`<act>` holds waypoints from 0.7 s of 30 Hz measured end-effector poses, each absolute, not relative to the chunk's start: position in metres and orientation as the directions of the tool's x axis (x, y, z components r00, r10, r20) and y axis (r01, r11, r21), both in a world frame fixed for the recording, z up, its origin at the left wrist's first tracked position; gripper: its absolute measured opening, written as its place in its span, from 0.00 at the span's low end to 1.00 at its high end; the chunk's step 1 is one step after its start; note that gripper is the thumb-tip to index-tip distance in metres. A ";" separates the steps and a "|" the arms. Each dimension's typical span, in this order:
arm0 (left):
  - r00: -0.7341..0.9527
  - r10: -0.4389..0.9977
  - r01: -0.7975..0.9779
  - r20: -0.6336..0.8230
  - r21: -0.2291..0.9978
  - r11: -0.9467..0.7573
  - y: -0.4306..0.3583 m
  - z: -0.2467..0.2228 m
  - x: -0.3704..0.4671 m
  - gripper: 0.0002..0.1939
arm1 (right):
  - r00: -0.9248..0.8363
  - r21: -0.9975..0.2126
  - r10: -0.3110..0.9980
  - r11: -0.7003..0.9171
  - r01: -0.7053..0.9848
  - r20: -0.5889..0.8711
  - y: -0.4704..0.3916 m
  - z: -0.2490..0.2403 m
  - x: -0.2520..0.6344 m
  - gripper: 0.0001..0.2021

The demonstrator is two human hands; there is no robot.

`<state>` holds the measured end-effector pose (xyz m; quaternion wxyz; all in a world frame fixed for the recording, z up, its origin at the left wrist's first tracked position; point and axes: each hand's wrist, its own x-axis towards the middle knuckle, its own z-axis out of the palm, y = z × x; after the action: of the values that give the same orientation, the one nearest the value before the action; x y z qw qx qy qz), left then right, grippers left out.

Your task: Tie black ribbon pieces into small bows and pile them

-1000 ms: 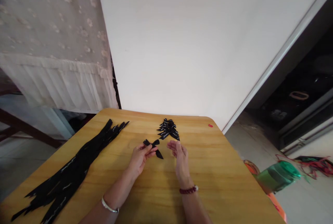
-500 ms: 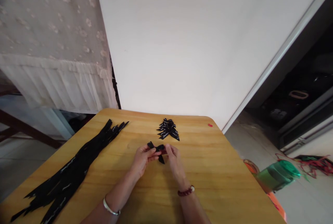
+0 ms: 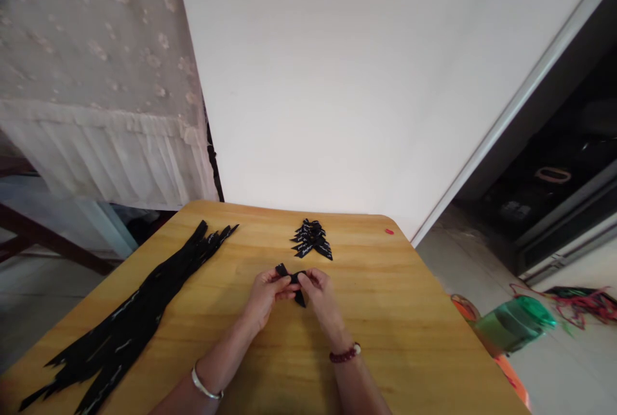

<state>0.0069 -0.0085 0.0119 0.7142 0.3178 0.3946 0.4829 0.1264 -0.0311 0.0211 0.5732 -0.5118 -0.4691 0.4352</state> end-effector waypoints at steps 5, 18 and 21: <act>0.213 0.938 -0.432 -0.273 0.835 0.341 -0.009 0.013 0.008 0.06 | 0.149 -0.992 0.981 0.124 -0.015 0.120 -0.029 0.016 0.127 0.09; 0.236 0.936 -0.397 -0.260 0.853 0.338 -0.010 0.013 0.010 0.06 | 0.190 -0.993 0.975 0.111 0.036 0.116 -0.027 0.009 0.128 0.11; 0.240 0.934 -0.404 -0.263 0.848 0.343 -0.010 0.014 0.010 0.08 | 0.207 -0.992 0.970 0.119 0.051 0.127 -0.027 0.010 0.127 0.10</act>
<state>0.0100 -0.0104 0.0142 0.7146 0.3308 0.4009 0.4682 0.1266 -0.0269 0.0098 0.5704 -0.5274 -0.4838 0.4031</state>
